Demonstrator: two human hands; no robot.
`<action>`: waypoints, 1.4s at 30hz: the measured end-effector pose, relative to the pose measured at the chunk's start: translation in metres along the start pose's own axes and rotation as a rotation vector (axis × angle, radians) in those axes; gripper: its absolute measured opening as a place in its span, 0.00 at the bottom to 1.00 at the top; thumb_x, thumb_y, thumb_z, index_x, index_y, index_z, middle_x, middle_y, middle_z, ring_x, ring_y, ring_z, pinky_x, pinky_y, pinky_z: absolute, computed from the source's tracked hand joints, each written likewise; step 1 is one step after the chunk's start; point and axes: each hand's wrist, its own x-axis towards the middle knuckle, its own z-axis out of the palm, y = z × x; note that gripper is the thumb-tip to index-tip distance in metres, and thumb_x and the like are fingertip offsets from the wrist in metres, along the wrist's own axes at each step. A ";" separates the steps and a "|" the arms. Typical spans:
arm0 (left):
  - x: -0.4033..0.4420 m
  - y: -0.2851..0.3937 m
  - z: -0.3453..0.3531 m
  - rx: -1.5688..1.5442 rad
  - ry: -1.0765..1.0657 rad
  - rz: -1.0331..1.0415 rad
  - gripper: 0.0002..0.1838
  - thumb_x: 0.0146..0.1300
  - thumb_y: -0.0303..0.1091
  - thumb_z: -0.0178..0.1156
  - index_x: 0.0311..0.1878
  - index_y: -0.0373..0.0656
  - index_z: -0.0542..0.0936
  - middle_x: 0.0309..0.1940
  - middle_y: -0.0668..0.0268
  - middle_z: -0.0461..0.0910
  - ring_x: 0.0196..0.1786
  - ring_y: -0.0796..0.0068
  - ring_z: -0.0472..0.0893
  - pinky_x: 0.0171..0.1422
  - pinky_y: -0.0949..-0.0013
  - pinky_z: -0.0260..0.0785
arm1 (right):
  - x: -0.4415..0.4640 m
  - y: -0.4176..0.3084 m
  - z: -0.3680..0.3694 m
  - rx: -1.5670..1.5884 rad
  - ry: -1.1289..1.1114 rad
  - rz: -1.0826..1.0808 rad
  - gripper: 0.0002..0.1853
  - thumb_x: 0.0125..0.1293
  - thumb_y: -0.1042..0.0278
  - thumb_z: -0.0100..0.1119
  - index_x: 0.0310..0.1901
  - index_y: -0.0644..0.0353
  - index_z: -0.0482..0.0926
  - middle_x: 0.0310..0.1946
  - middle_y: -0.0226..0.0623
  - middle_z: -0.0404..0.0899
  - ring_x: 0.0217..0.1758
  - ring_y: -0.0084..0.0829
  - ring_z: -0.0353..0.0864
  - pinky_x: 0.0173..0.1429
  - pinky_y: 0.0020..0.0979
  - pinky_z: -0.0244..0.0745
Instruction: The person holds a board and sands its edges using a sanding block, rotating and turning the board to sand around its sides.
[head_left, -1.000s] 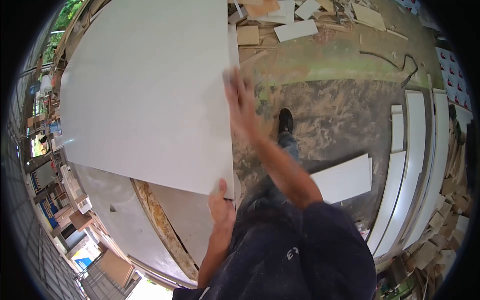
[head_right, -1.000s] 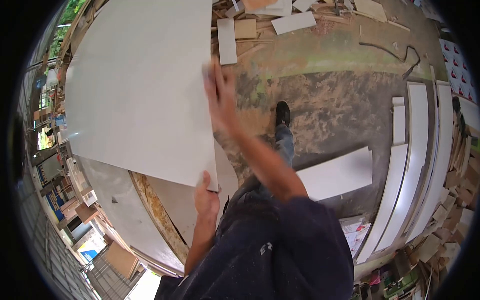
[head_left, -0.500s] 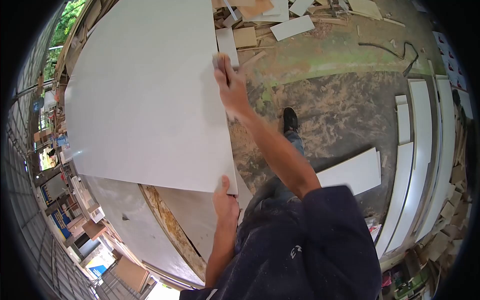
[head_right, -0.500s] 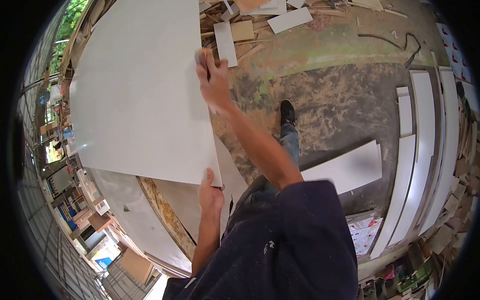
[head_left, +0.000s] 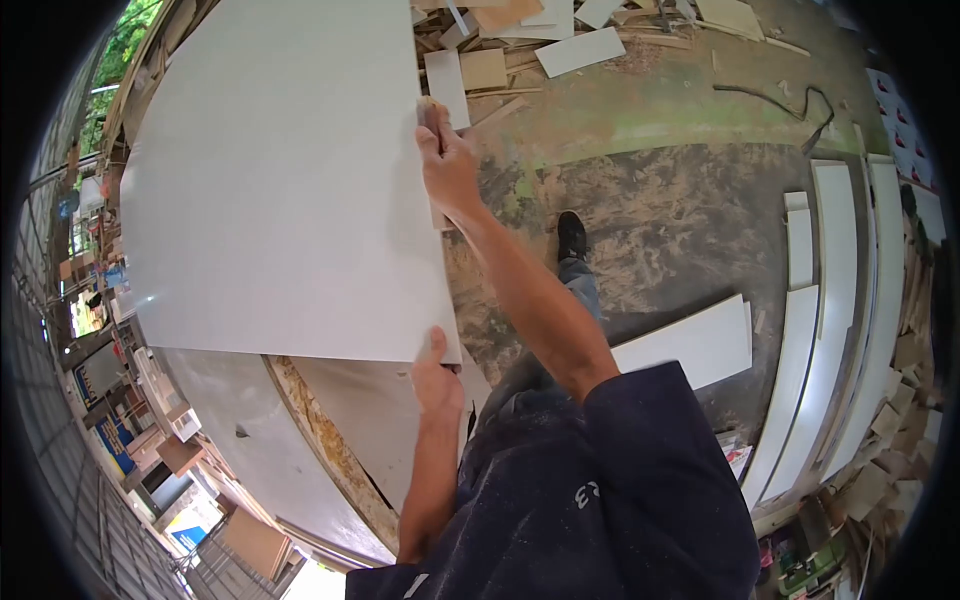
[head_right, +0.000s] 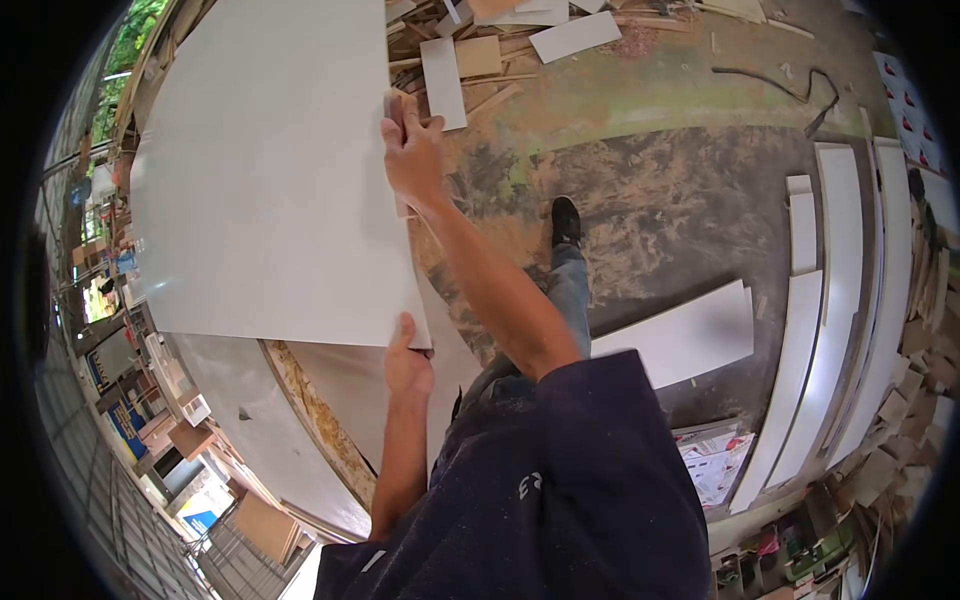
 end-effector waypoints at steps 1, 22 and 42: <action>0.006 0.003 0.001 0.008 -0.059 -0.045 0.19 0.69 0.44 0.67 0.55 0.42 0.79 0.44 0.69 0.83 0.41 0.76 0.79 0.41 0.70 0.67 | -0.010 -0.001 -0.007 -0.010 0.002 -0.004 0.30 0.76 0.61 0.54 0.75 0.65 0.63 0.45 0.52 0.73 0.53 0.48 0.73 0.58 0.42 0.71; -0.007 0.015 0.018 0.037 -0.073 0.120 0.16 0.70 0.44 0.66 0.49 0.40 0.82 0.38 0.72 0.83 0.34 0.79 0.76 0.37 0.71 0.63 | -0.162 0.020 -0.038 -0.042 -0.094 -0.104 0.27 0.78 0.60 0.50 0.73 0.61 0.67 0.54 0.53 0.72 0.54 0.47 0.70 0.63 0.42 0.68; -0.004 0.027 0.024 0.010 -0.029 0.138 0.21 0.70 0.43 0.66 0.55 0.34 0.81 0.45 0.66 0.84 0.45 0.77 0.80 0.45 0.71 0.70 | 0.031 -0.006 0.014 -0.081 -0.062 -0.182 0.30 0.76 0.61 0.54 0.75 0.62 0.63 0.48 0.52 0.70 0.48 0.45 0.70 0.56 0.42 0.70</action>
